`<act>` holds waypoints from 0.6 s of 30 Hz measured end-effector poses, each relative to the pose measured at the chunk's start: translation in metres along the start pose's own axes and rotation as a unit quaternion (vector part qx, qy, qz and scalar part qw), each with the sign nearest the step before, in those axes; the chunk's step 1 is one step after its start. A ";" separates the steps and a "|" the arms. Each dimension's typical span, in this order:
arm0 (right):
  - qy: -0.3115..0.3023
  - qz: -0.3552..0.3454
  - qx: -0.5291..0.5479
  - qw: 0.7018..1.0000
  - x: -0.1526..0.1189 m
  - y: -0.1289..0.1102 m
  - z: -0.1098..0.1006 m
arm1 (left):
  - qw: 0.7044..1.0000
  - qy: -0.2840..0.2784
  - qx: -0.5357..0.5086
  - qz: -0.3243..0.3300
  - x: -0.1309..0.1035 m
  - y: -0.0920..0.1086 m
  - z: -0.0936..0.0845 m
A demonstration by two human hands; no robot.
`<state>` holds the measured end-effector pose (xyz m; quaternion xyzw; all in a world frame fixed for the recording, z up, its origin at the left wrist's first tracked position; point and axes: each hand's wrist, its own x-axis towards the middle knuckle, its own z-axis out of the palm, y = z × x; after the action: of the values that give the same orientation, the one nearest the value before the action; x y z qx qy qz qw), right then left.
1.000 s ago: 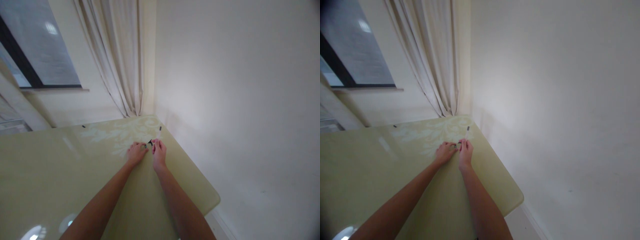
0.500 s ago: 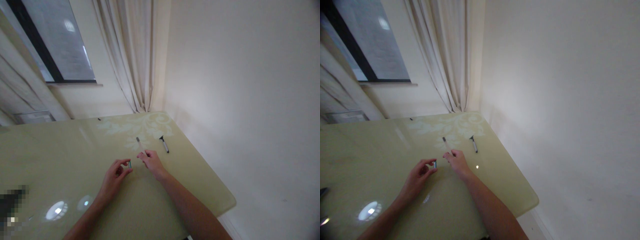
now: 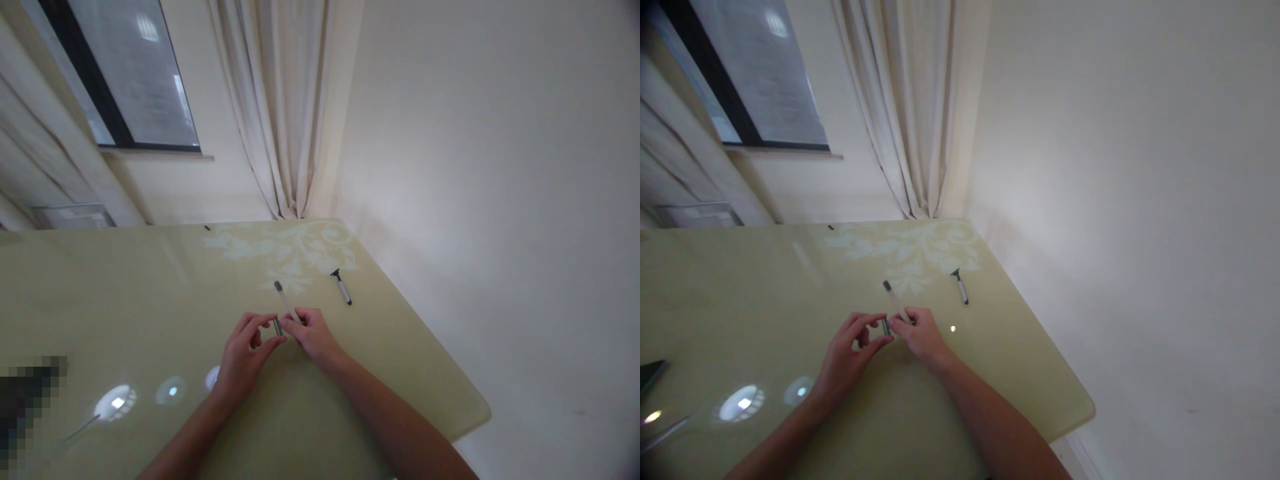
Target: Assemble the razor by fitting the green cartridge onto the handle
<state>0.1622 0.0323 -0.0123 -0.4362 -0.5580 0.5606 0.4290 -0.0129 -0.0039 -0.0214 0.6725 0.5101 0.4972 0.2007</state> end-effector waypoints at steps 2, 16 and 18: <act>0.007 -0.001 0.002 1.000 0.000 0.000 -0.001 | 1.000 -0.007 0.001 0.004 -0.002 0.001 0.000; -0.043 0.038 -0.022 0.998 -0.002 -0.005 -0.010 | 0.996 -0.063 -0.023 0.057 -0.004 0.003 -0.004; -0.056 0.036 -0.026 0.997 -0.002 -0.005 -0.010 | 0.995 -0.066 -0.028 0.064 -0.005 0.001 -0.003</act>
<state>0.1720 0.0325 -0.0077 -0.4350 -0.5795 0.5847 0.3648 -0.0150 -0.0095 -0.0218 0.7294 0.4379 0.4770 0.2207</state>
